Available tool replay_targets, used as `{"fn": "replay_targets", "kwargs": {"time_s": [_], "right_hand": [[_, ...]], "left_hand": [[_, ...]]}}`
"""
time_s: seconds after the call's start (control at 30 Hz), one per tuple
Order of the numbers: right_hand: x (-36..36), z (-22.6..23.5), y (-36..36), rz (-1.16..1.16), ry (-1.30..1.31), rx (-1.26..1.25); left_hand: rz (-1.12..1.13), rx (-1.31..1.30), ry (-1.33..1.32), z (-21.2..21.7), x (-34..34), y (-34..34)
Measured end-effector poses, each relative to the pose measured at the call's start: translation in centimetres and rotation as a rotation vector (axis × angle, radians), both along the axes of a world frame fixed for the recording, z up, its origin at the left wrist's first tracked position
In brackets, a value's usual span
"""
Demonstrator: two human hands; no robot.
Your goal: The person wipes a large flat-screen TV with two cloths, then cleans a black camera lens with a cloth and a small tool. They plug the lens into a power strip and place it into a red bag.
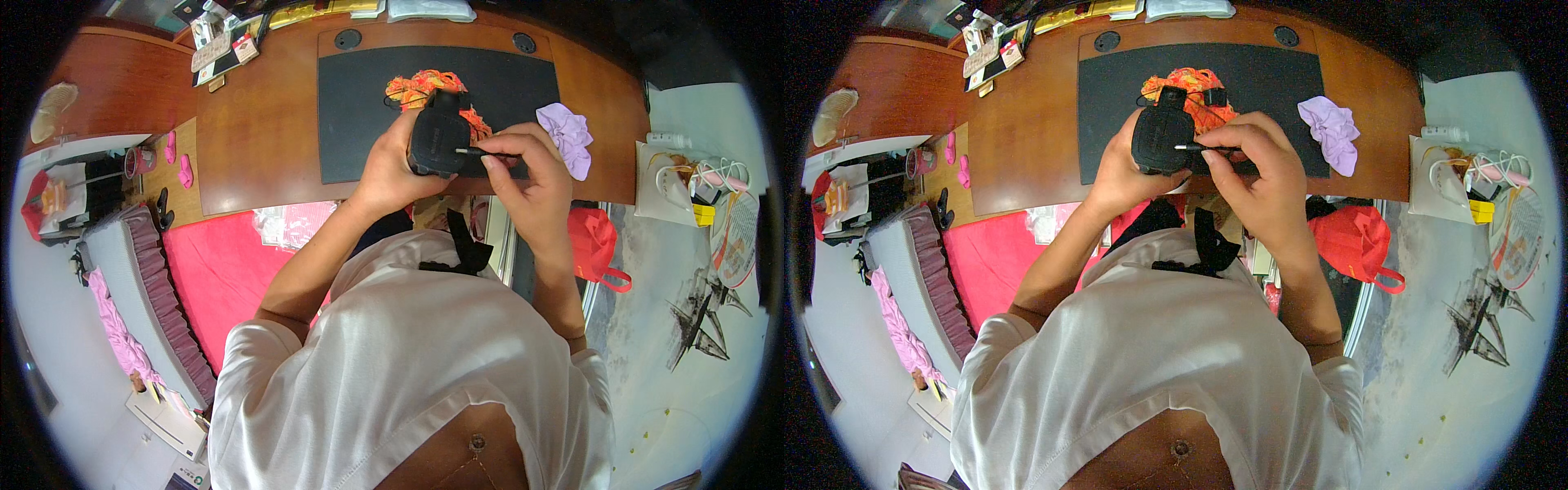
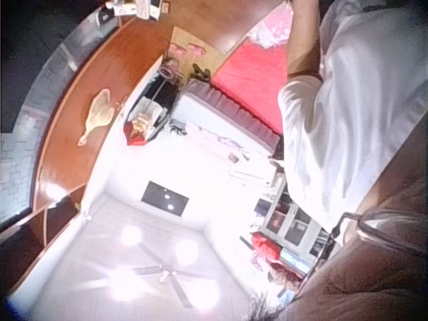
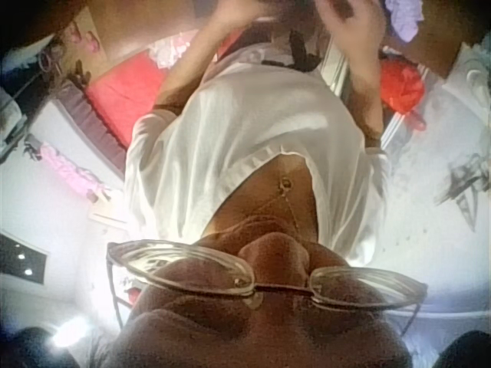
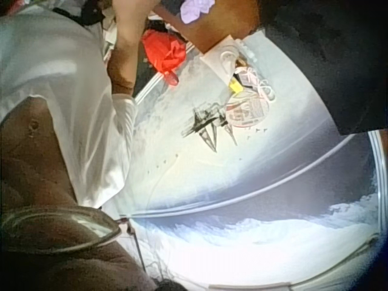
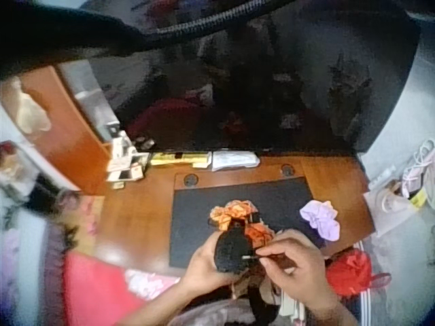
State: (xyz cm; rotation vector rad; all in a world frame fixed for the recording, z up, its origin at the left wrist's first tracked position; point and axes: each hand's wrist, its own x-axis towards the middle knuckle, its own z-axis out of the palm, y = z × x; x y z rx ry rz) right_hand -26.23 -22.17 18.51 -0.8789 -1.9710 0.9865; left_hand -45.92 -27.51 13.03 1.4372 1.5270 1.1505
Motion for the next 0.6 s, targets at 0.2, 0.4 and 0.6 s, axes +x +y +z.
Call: {"fn": "replay_targets", "kwargs": {"time_s": [0.2, 0.4, 0.6], "right_hand": [[-0.4, 0.4, -0.4, -0.011, -0.047, 0.014], [-0.5, -0.2, -0.8, -0.001, -0.014, 0.059], [-0.6, -0.4, -1.1, 0.008, -0.035, 0.089]], "left_hand": [[0.008, 0.066, 0.065, -0.6, -0.1, -0.2], [-0.021, 0.111, 0.154, -0.6, -0.4, -0.4], [-0.011, 0.119, 0.102, -0.6, -0.1, -0.7]]}}
